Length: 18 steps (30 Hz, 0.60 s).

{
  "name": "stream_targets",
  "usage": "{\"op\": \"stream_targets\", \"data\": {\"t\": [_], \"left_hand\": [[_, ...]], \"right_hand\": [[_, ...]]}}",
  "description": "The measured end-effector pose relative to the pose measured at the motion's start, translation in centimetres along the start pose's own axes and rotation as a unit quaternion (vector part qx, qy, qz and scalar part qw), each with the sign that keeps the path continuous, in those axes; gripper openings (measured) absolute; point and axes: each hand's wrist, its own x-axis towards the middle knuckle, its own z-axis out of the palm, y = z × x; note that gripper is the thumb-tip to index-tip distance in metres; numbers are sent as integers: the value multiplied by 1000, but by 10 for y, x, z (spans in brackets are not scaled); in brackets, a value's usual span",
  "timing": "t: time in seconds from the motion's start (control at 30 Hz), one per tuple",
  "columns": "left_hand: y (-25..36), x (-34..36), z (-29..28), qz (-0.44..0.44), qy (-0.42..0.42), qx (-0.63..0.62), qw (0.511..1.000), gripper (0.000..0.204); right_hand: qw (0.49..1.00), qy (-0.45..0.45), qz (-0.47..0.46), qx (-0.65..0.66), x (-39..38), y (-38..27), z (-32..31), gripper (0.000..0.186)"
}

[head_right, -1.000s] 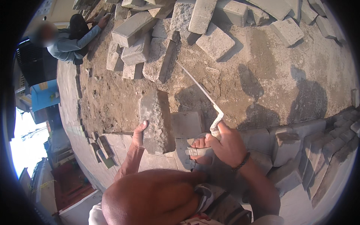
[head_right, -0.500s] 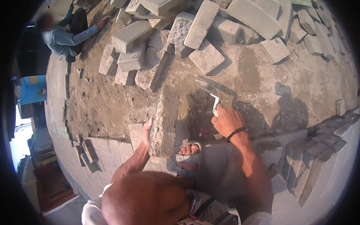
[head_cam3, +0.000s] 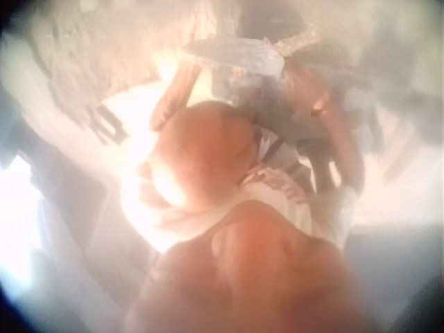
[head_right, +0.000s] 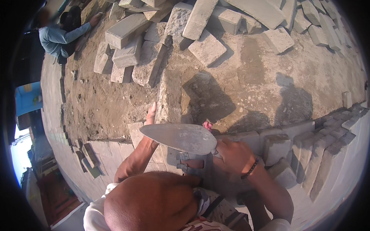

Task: The person repeatedly picks up rectangular stone blocks from a pile and uses a trowel to chip and shape their edges. The person works one block at a time, rotating it to access different sides, and places the finished pieces onto a nearby stack.

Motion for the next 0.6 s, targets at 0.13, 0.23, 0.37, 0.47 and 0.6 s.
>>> {"op": "stream_targets", "data": {"t": [0.13, 0.23, 0.37, 0.47, 0.6], "left_hand": [[-7, 15, -15, -9, -24, 11, 1000, 48], [-19, 18, -9, -33, -23, 22, 999, 49], [-24, 13, 24, -32, -30, 106, 993, 63], [-24, 31, 15, -25, -75, 218, 973, 70], [-34, 41, 29, -113, -155, 186, 964, 74]], "right_hand": [[974, 15, 224, -19, 49, 25, -30, 37], [971, 123, 206, 20, 32, 14, -58, 34], [953, 148, 255, 69, -14, 13, -112, 33], [944, 238, 221, 50, -52, 22, -133, 30], [933, 249, 258, 39, -96, 12, -158, 29]]}}
